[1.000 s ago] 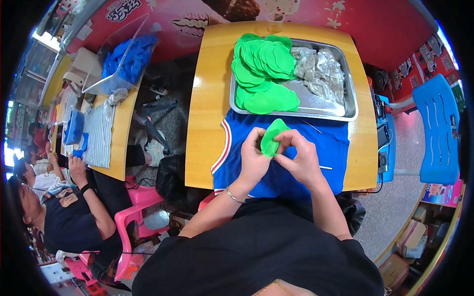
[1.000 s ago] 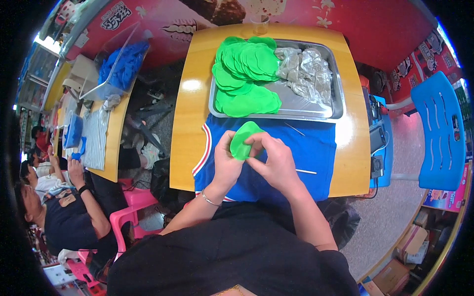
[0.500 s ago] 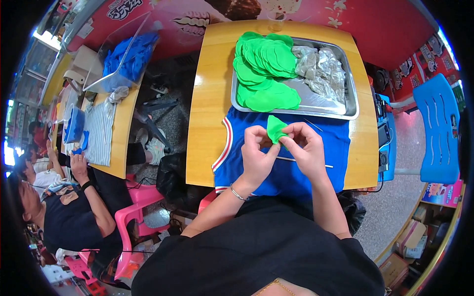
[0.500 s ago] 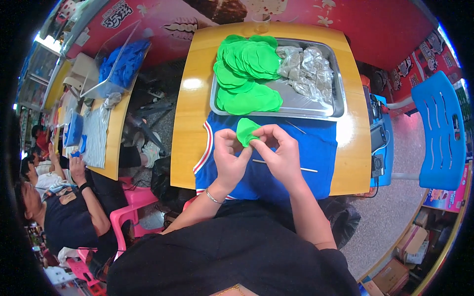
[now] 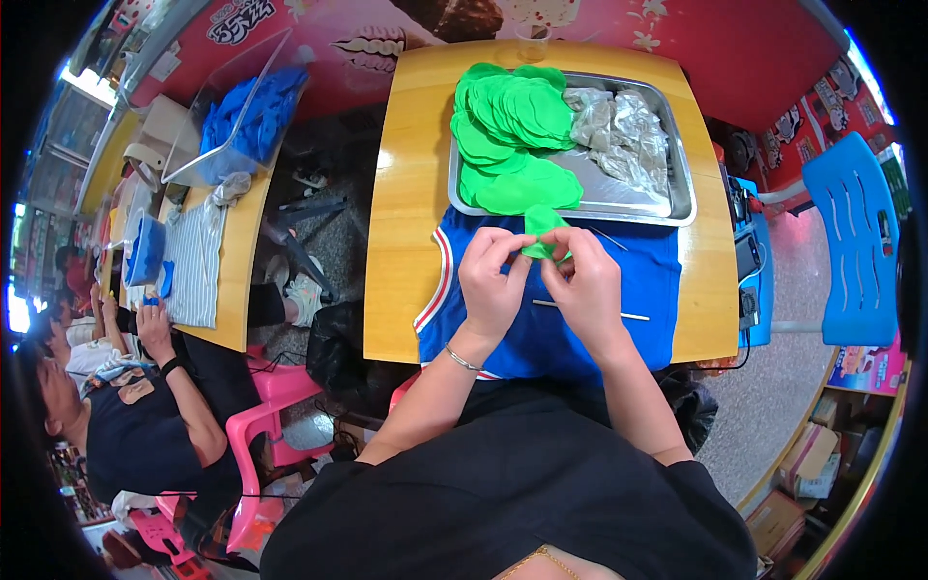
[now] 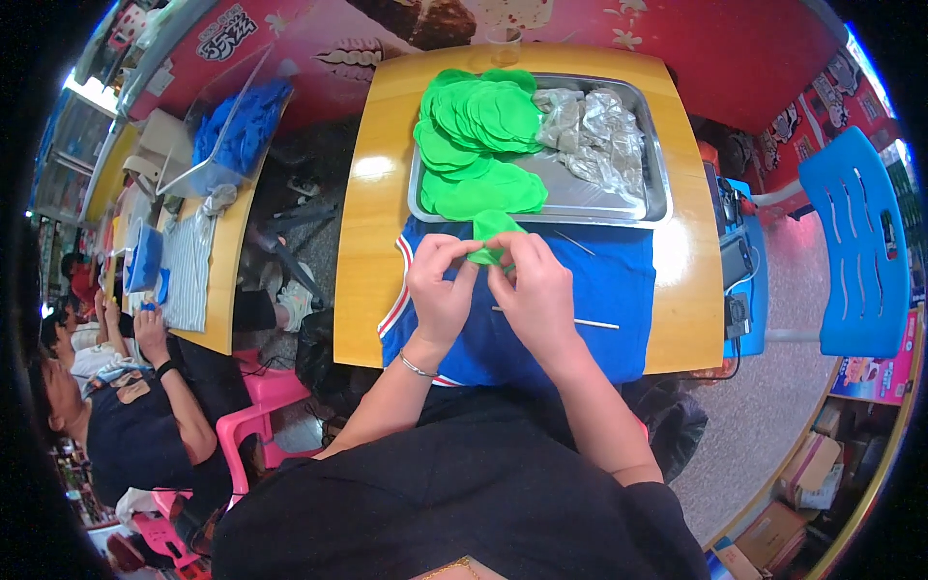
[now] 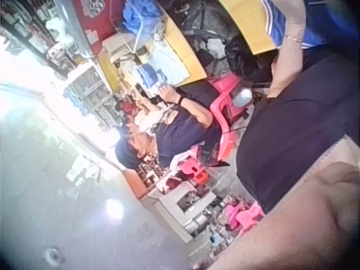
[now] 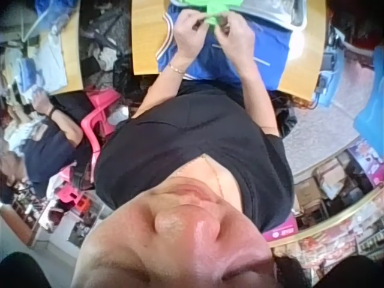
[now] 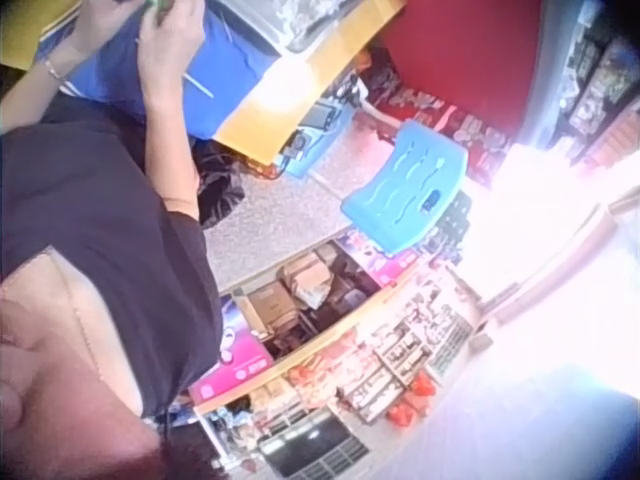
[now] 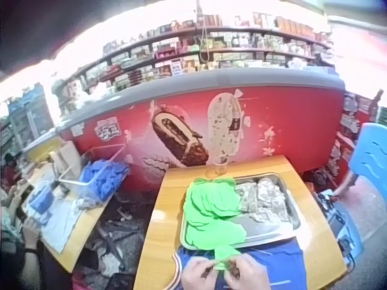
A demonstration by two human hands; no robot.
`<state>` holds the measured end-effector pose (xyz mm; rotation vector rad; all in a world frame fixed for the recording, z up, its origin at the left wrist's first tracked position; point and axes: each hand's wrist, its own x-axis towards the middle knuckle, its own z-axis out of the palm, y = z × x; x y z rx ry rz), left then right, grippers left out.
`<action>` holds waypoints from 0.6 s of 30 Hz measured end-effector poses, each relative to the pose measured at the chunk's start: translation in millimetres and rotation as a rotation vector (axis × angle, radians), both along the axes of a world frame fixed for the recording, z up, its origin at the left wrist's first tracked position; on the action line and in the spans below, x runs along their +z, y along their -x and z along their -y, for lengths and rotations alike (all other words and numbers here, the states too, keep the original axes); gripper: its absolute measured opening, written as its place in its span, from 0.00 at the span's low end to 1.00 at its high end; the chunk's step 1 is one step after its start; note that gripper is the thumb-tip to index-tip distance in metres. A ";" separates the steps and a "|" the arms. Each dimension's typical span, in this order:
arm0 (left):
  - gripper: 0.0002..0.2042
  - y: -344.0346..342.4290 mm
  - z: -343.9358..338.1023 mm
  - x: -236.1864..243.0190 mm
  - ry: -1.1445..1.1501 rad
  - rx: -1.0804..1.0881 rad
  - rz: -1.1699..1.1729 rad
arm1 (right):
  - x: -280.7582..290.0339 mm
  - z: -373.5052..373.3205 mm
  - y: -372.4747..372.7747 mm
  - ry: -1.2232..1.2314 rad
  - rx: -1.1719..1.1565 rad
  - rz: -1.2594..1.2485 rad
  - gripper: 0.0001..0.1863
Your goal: Shaping green clay-like material into balls and inserting a white stick into each.
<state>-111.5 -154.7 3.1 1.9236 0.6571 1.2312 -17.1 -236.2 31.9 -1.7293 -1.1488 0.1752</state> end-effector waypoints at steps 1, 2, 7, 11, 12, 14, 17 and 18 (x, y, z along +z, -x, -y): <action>0.06 -2.4 1.6 -1.8 -0.001 -0.002 0.000 | -2.8 -1.3 -0.4 -0.001 -0.002 0.000 0.12; 0.05 -4.9 3.1 -3.6 0.118 0.001 0.015 | -6.1 -3.5 -1.5 0.029 -0.053 0.064 0.13; 0.05 -17.8 3.4 -15.3 0.573 -0.143 0.122 | -15.8 -13.8 -12.7 0.042 -0.145 0.164 0.15; 0.02 -9.0 -2.2 -7.6 1.013 -0.547 0.195 | -18.7 -17.4 -21.4 -0.159 -0.071 -0.108 0.13; 0.03 -6.9 -4.3 -6.3 1.002 -0.600 0.196 | -17.0 -16.4 -21.0 -0.173 -0.005 -0.260 0.13; 0.03 -5.9 -3.6 -7.4 0.967 -0.594 0.225 | -13.3 -14.6 -18.5 -0.152 0.016 -0.331 0.13; 0.04 -9.1 -4.8 -9.3 0.816 -0.485 0.255 | -11.9 -14.2 -22.2 -0.170 0.068 -0.485 0.12; 0.03 -10.1 -7.7 -9.5 0.785 -0.462 0.295 | -12.4 -15.3 -23.9 -0.211 0.113 -0.574 0.12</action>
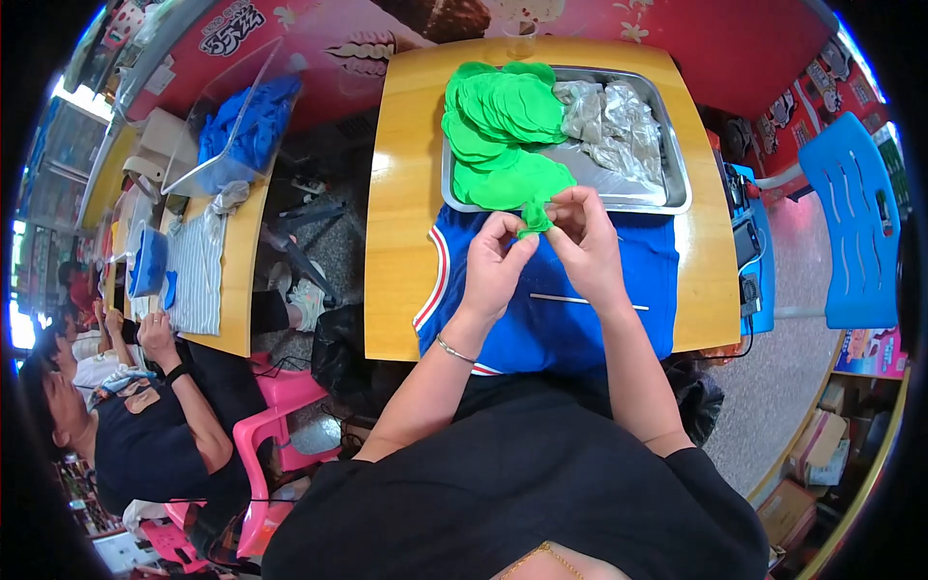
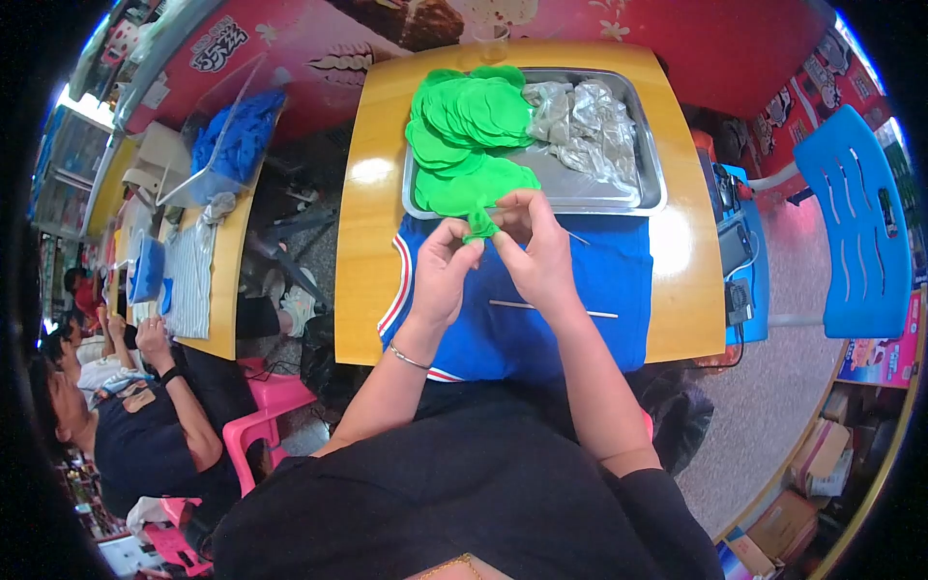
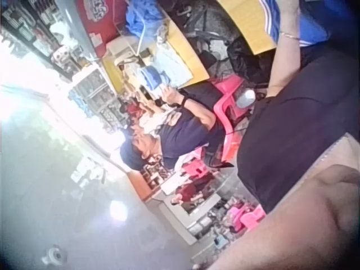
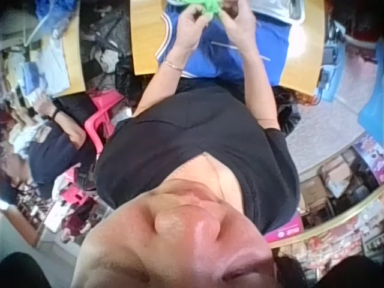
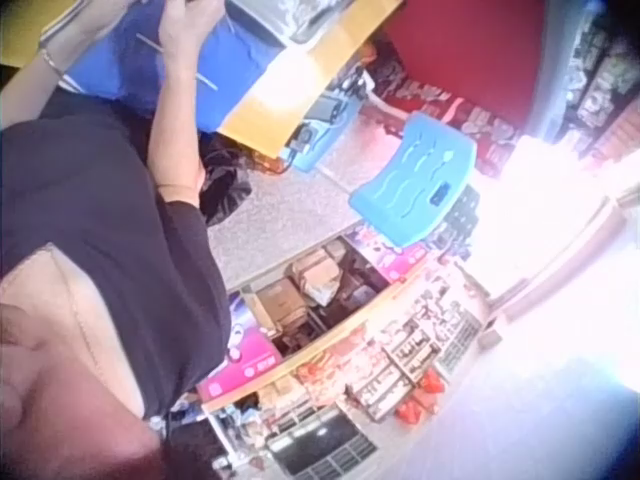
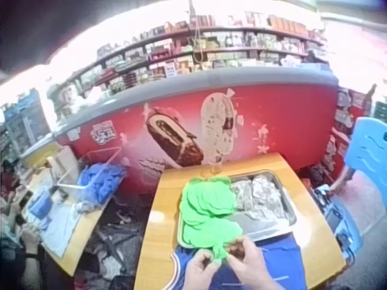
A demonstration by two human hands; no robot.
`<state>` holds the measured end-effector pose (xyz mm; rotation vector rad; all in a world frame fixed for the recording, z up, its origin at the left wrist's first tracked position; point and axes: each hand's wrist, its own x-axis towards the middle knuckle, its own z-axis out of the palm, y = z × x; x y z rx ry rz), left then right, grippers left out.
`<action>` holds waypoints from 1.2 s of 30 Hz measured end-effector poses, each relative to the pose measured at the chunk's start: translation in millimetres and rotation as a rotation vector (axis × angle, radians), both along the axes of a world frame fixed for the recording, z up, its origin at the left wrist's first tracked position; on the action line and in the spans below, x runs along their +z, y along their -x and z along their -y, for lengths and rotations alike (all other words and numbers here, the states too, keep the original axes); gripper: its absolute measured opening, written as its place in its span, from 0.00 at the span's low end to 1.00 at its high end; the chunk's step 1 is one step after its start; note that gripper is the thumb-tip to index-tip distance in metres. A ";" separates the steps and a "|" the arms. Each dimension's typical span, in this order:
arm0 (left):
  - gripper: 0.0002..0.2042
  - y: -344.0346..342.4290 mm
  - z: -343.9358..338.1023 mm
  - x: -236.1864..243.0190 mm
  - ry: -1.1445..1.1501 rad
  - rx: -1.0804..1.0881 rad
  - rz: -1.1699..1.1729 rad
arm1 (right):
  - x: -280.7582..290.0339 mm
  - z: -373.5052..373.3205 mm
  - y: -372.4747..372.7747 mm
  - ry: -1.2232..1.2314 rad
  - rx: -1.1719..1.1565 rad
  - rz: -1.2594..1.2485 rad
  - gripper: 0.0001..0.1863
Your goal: Shaping green clay-like material into balls and inserting a white stick into each.
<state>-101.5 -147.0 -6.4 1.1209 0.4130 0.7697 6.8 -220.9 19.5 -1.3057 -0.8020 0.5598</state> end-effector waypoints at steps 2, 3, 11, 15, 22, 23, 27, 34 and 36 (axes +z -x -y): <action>0.03 3.4 0.6 1.4 0.003 0.001 -0.008 | 5.3 4.1 -4.0 0.036 0.073 -0.016 0.12; 0.03 4.4 1.8 2.3 0.006 0.004 -0.015 | 7.5 6.7 -7.2 0.072 0.148 -0.031 0.11; 0.04 7.3 12.8 -5.4 0.148 -0.044 -0.028 | 12.3 19.3 -31.6 0.236 0.453 -0.105 0.12; 0.03 3.5 15.1 1.2 0.263 0.003 0.021 | 14.3 21.5 -27.5 0.188 0.573 -0.159 0.13; 0.04 3.9 15.1 12.4 -0.187 0.016 -0.087 | 5.8 30.4 -25.7 0.091 0.572 -0.447 0.14; 0.05 3.8 16.3 15.6 -0.126 -0.027 -0.086 | 7.3 30.5 -25.3 0.091 0.571 -0.448 0.14; 0.06 6.4 10.8 10.1 0.122 -0.081 -0.026 | 15.3 25.8 -16.6 0.118 0.503 -0.371 0.15; 0.04 26.6 1.0 25.1 0.370 -0.315 -0.009 | 21.6 27.8 -10.6 0.080 0.471 -0.063 0.12; 0.04 36.0 -1.3 29.0 0.408 -0.414 -0.046 | 26.8 27.9 -5.0 0.105 0.426 0.053 0.11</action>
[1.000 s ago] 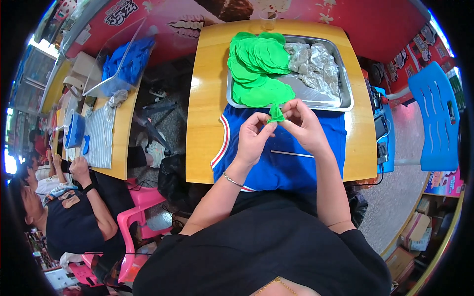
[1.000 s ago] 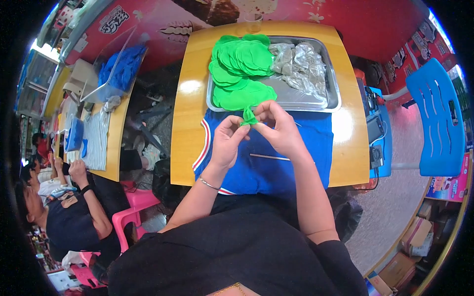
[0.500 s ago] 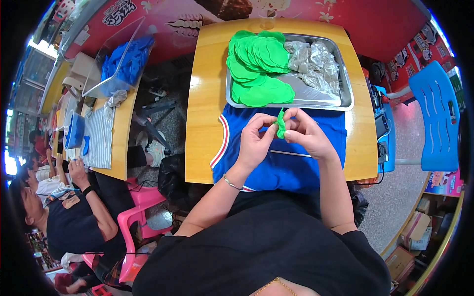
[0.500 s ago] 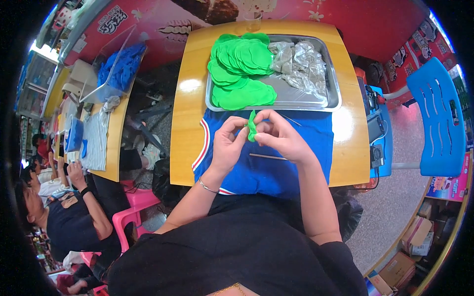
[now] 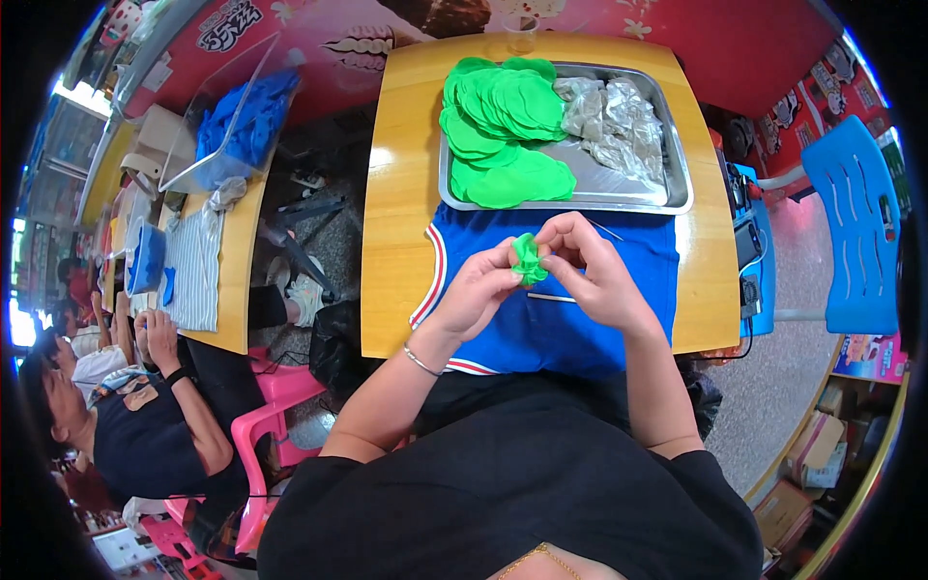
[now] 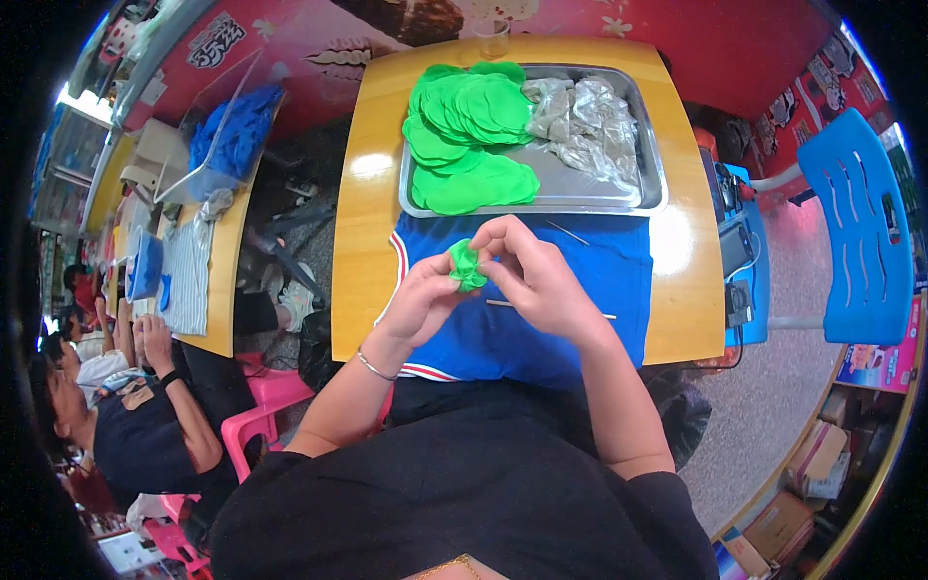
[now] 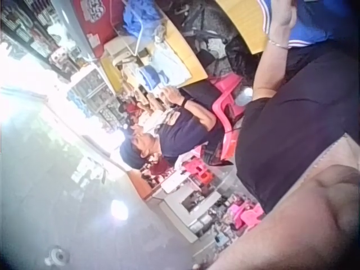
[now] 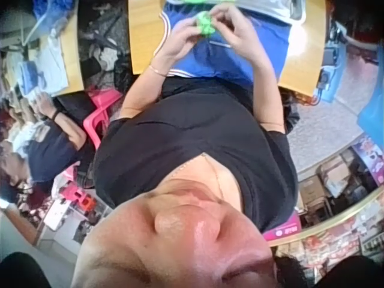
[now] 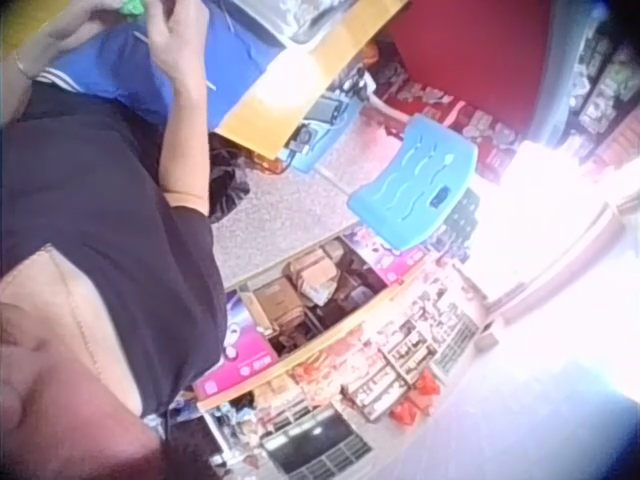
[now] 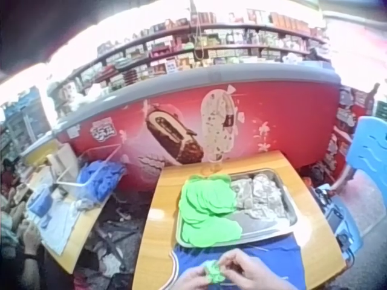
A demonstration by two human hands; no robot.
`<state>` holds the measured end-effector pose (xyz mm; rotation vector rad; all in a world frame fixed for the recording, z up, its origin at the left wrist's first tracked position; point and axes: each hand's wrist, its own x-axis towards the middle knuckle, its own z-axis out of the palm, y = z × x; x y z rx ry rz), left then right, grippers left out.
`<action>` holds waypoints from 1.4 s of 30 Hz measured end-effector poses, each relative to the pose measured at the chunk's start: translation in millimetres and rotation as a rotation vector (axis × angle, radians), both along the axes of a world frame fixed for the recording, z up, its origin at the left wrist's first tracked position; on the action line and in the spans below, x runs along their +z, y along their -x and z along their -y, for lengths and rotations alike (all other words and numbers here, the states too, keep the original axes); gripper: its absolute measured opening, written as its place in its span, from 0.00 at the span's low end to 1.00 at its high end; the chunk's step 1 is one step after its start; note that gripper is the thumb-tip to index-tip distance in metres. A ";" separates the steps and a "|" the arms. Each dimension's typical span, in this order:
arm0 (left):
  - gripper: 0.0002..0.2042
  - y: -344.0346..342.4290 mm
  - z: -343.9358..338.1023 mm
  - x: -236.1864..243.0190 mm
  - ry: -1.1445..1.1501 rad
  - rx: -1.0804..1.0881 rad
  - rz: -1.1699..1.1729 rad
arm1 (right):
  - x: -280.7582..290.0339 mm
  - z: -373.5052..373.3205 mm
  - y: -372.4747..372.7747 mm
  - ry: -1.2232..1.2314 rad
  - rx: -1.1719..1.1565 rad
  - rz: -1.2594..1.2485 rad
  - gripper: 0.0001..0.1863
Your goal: Shaping green clay-like material into balls and inserting a white stick into each.
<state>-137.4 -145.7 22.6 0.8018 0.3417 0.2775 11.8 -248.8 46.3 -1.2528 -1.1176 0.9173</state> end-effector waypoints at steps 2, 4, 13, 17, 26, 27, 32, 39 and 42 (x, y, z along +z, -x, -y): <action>0.03 2.0 -1.2 1.4 -0.102 0.008 0.007 | -2.2 -1.2 6.6 -0.036 -0.090 0.130 0.08; 0.02 1.8 -1.7 1.2 -0.206 0.017 0.014 | -3.7 -1.9 14.0 -0.036 -0.136 0.154 0.08; 0.04 -17.8 14.0 -17.1 -0.780 0.638 -0.091 | -14.6 -6.1 16.5 -0.003 -0.140 0.053 0.08; 0.04 -21.9 14.0 -8.9 -0.851 0.659 -0.090 | -14.0 -2.8 17.3 -0.005 -0.188 0.071 0.08; 0.03 -12.4 4.3 -13.4 -0.669 0.315 -0.044 | -9.5 -5.1 7.4 -0.112 -0.402 0.681 0.12; 0.03 -9.1 6.6 -10.3 -0.508 0.205 0.036 | -8.0 -4.7 7.5 -0.112 -0.399 0.679 0.12; 0.04 0.7 11.0 -19.0 -0.027 0.075 0.244 | -0.9 -5.0 6.5 -0.075 -0.218 0.503 0.12; 0.05 -1.2 25.5 -20.5 0.182 0.207 0.281 | -6.1 -5.3 6.9 -0.044 -0.166 0.405 0.10; 0.06 1.1 24.9 -21.4 0.265 0.136 0.326 | -11.3 -3.4 11.2 -0.051 -0.163 0.286 0.08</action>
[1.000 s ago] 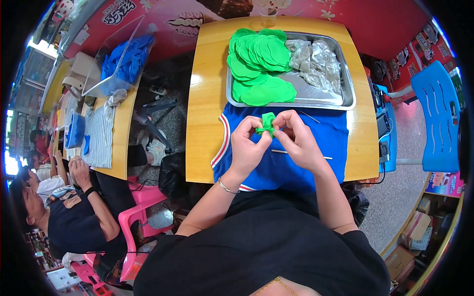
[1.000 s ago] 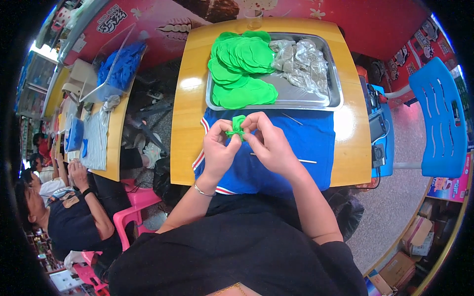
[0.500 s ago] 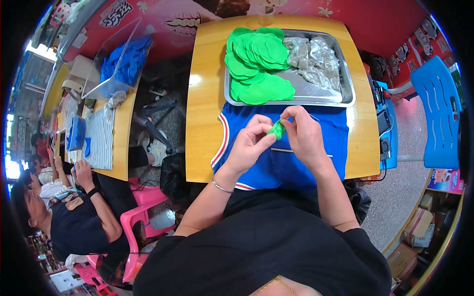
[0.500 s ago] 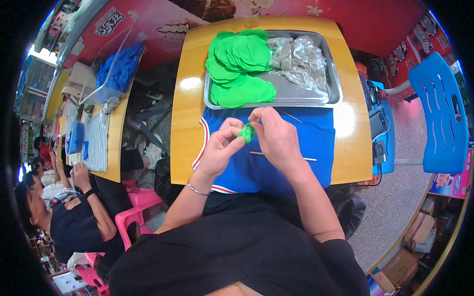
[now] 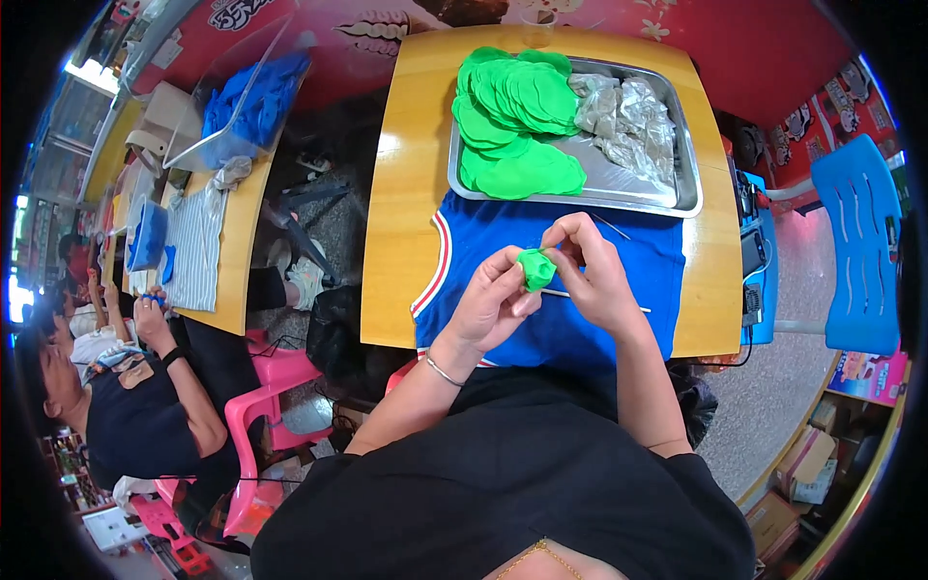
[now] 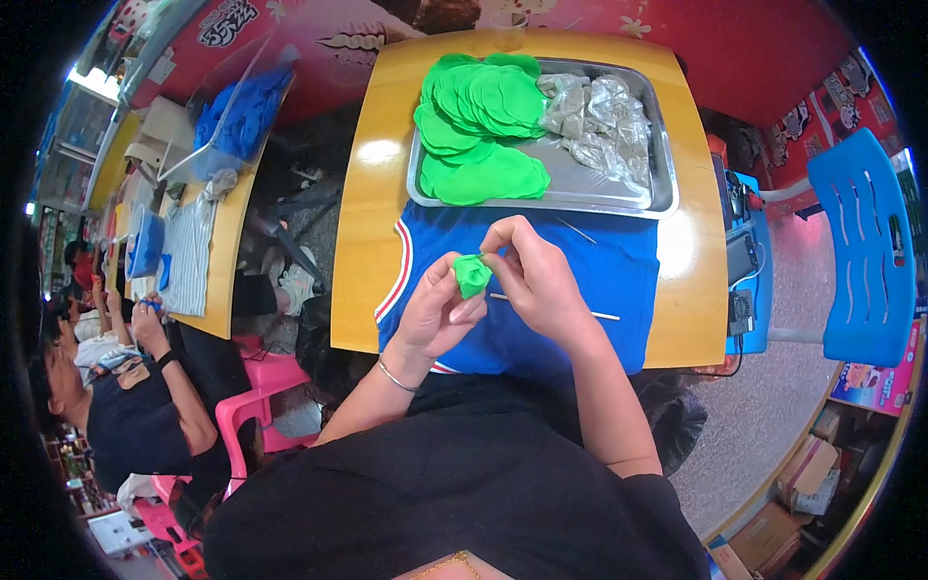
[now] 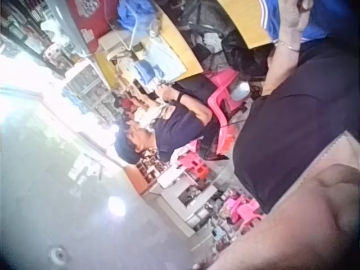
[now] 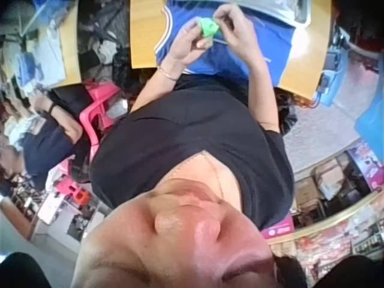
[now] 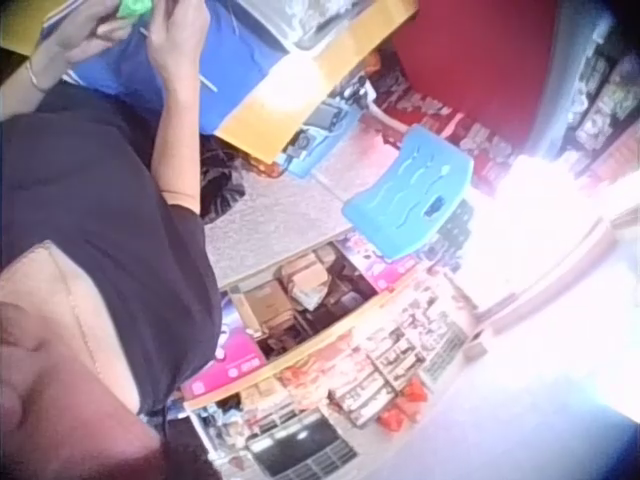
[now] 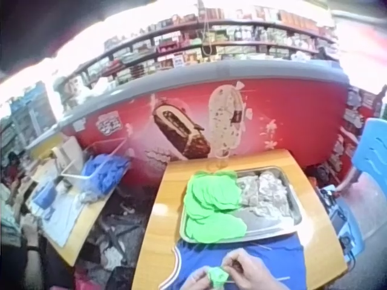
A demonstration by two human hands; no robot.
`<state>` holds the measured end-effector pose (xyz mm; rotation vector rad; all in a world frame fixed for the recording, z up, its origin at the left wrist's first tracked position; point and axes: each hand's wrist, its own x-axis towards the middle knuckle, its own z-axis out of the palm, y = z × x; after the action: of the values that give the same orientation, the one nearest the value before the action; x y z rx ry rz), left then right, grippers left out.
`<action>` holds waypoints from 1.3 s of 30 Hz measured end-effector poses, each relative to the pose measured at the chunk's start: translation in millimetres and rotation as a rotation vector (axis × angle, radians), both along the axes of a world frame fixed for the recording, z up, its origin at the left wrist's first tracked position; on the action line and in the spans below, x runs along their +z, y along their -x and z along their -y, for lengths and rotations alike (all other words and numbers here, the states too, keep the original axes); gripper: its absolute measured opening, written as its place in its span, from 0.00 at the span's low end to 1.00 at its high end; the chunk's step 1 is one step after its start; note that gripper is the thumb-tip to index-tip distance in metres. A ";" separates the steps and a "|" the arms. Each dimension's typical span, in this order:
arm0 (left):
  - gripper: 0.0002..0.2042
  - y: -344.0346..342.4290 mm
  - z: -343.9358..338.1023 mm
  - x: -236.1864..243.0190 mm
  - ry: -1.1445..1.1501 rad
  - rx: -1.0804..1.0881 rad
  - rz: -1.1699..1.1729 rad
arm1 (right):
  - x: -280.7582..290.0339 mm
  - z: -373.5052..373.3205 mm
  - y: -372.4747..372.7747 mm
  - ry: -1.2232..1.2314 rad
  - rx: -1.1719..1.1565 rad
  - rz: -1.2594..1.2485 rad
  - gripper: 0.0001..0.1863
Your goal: Shaping green clay-like material into balls and inserting a white stick into each.
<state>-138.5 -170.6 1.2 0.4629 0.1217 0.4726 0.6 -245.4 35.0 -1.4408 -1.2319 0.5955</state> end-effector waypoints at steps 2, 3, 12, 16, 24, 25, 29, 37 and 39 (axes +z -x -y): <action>0.08 3.8 -2.9 0.9 0.036 -0.138 0.081 | -1.1 2.5 0.8 0.078 0.066 -0.164 0.07; 0.08 5.0 -3.4 1.2 0.036 -0.136 0.082 | -3.0 2.4 1.6 0.078 0.068 -0.163 0.07; 0.13 7.8 19.7 18.5 0.208 -0.056 -0.006 | -2.3 5.7 11.7 -0.047 0.029 -0.441 0.06; 0.16 14.9 17.1 5.3 0.102 -0.189 0.122 | 10.3 10.4 13.4 0.028 0.103 -0.485 0.07; 0.24 26.8 -0.5 19.4 -0.367 -0.332 -0.042 | 22.3 12.3 6.1 0.080 0.285 -0.381 0.06; 0.25 29.7 -3.9 20.8 -0.326 -0.404 -0.013 | 23.6 12.0 6.5 0.081 0.286 -0.381 0.06; 0.17 28.6 -8.7 10.6 -0.506 -0.352 0.080 | 24.7 9.4 8.0 0.080 0.351 -0.341 0.05; 0.10 13.8 -7.4 32.1 -0.545 0.084 -0.194 | 26.0 10.4 7.9 -0.101 0.013 -0.239 0.11; 0.09 13.9 -13.0 32.1 -0.599 0.084 -0.213 | 23.7 11.2 7.3 -0.046 0.049 -0.113 0.11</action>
<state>-152.4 -157.6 33.4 1.1000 0.2064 0.5399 -6.7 -256.6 58.7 -1.3237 -1.1875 0.6685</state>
